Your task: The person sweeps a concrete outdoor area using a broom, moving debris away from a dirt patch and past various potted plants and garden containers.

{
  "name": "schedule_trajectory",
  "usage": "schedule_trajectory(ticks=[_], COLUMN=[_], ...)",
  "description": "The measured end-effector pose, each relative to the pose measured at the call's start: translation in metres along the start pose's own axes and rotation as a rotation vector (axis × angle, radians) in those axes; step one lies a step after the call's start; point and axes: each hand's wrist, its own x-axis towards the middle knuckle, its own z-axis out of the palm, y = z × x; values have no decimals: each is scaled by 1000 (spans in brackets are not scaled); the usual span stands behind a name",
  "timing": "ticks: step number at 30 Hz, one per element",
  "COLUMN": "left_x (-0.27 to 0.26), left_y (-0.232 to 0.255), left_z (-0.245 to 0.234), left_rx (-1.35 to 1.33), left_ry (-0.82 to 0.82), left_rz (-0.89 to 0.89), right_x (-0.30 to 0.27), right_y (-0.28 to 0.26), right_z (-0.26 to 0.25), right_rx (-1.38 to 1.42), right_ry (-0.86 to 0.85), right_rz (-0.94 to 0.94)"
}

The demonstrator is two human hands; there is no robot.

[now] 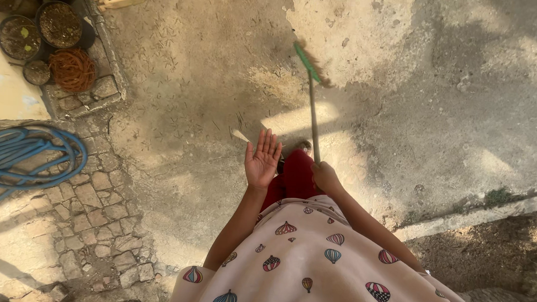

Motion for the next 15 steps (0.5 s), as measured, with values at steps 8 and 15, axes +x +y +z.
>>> schedule_trajectory(ticks=[8, 15], left_x=[11, 42], left_y=[17, 42], left_z=[21, 48], left_rx=[-83, -60], left_ry=[-11, -13], left_rz=[114, 201], right_x=[6, 124], right_y=[-32, -92], right_z=[50, 133], right_rx=[596, 449], right_ry=[-562, -583], right_rz=[368, 269])
